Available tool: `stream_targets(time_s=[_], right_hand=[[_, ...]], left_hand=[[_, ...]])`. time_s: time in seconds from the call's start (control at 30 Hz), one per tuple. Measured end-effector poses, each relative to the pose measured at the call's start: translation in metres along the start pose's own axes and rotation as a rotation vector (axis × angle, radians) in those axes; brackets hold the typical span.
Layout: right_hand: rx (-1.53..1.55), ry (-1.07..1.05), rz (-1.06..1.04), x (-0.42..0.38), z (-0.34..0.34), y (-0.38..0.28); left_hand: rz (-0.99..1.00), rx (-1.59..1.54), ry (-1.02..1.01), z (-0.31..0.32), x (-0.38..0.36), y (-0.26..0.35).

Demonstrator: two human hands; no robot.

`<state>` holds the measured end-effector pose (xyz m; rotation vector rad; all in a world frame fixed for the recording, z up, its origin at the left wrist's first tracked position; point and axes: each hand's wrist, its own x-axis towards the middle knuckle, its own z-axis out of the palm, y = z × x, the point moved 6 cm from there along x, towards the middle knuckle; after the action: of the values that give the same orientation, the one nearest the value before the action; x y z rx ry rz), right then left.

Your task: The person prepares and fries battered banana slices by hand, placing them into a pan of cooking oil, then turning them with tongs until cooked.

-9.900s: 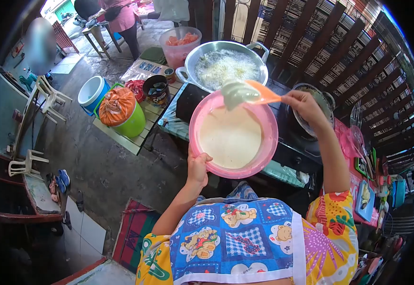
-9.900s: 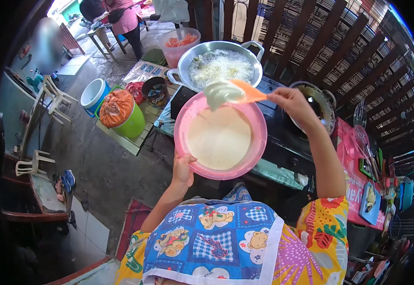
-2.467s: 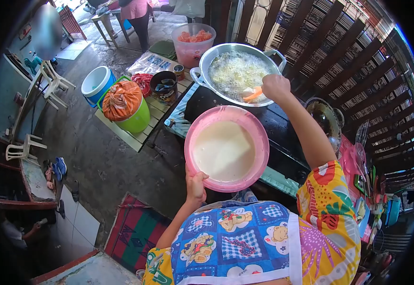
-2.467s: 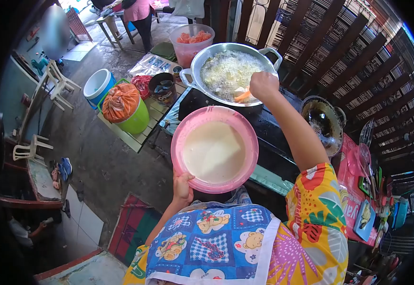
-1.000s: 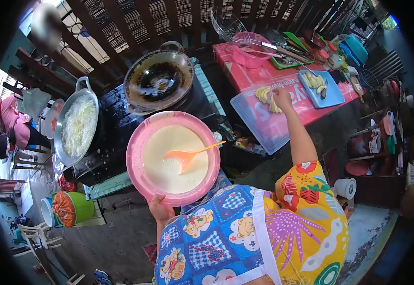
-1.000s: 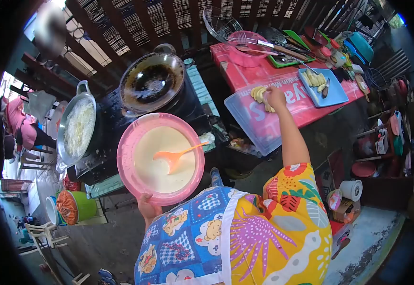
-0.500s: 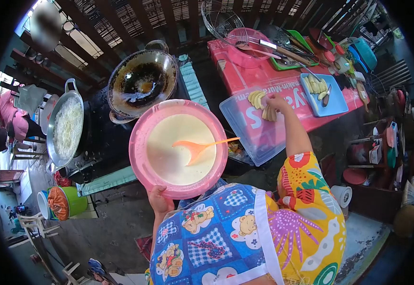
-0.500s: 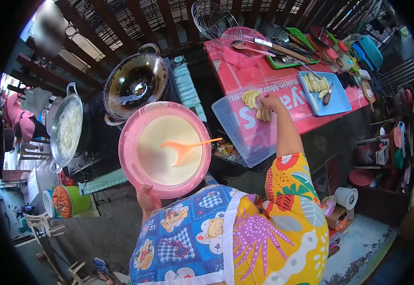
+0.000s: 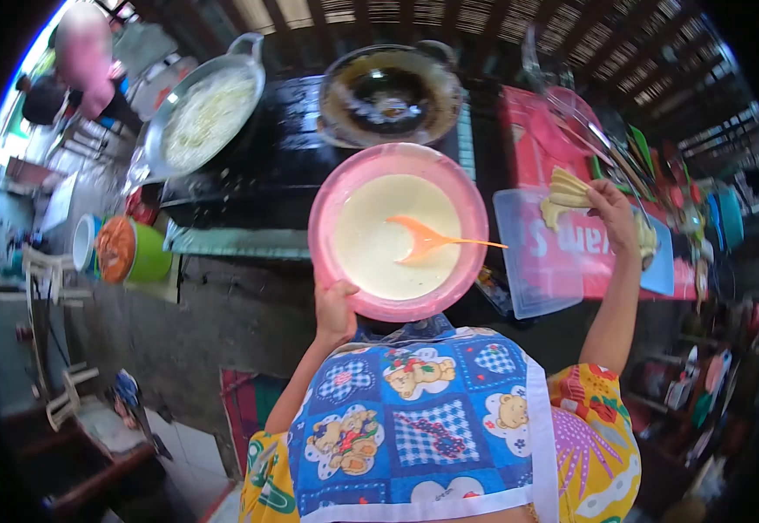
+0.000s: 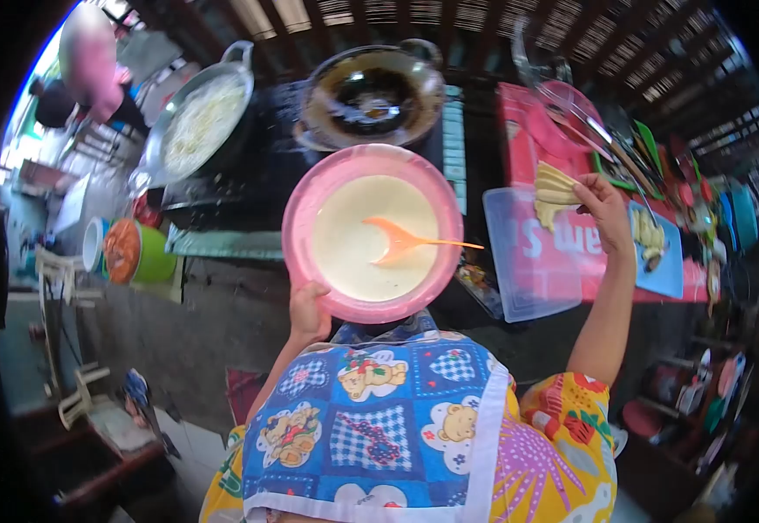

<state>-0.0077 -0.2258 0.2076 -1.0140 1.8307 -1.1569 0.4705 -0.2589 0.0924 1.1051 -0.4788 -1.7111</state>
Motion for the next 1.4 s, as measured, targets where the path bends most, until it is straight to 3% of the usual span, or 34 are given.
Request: stream_targets(time_s=[0.03,0.07,0.13,0.27,0.3,0.37,0.43,0.47,0.53,0.57,0.63,0.8,0.87,1.03,1.13,1.27,1.4], right_hand=[[0.034,-0.047,-0.037,-0.002,0.025,-0.034],[0.02,-0.066,-0.047,-0.014,0.115,-0.069],[-0.015,-0.305,-0.107,-0.011,0.158,-0.101],[-0.078,-0.588,-0.072,-0.027,0.291,-0.114],[-0.061,-0.689,-0.052,-0.054,0.43,-0.12],[-0.042,-0.706,-0.042,-0.063,0.472,-0.117],[-0.411,-0.537,-0.463,-0.064,0.453,-0.136],[-0.412,-0.554,-0.473,-0.073,0.454,-0.144],[-0.956,-0.635,-0.763,-0.103,0.46,-0.17],[-0.955,-0.648,-0.772,-0.109,0.464,-0.164],[-1.318,-0.662,-0.903,-0.105,0.444,-0.127],[-1.209,-0.638,-0.972,-0.104,0.456,-0.166],[-1.348,-0.663,-0.907,-0.105,0.44,-0.19],[-1.552,-0.713,-0.841,-0.106,0.477,-0.188],[-1.217,-0.521,-0.941,-0.107,0.471,-0.22],[-1.37,-0.474,-0.992,-0.11,0.478,-0.23],[-1.281,-0.37,-1.033,-0.107,0.501,-0.229]], left_hand=[[0.009,0.0,-0.034,0.008,-0.003,0.008],[0.046,-0.009,-0.064,-0.049,0.013,0.043],[0.057,-0.009,-0.036,-0.027,0.002,0.04],[0.082,-0.025,-0.028,-0.034,-0.006,0.049],[0.088,-0.054,-0.065,-0.137,0.016,0.103],[0.103,-0.065,-0.043,-0.147,0.012,0.111],[0.101,-0.076,-0.007,-0.137,0.004,0.107],[0.113,-0.084,0.007,-0.144,0.002,0.112],[0.121,-0.128,0.023,-0.157,-0.002,0.122],[0.128,-0.133,0.036,-0.163,-0.003,0.127],[0.147,-0.113,0.056,-0.14,-0.009,0.116],[0.16,-0.14,0.101,-0.16,-0.01,0.134],[0.168,-0.132,0.114,-0.15,-0.012,0.13],[0.186,-0.132,0.08,-0.164,-0.012,0.141],[0.195,-0.171,0.076,-0.154,-0.016,0.137],[0.201,-0.149,0.081,-0.165,-0.019,0.147],[0.218,-0.116,0.073,-0.178,-0.022,0.152]])
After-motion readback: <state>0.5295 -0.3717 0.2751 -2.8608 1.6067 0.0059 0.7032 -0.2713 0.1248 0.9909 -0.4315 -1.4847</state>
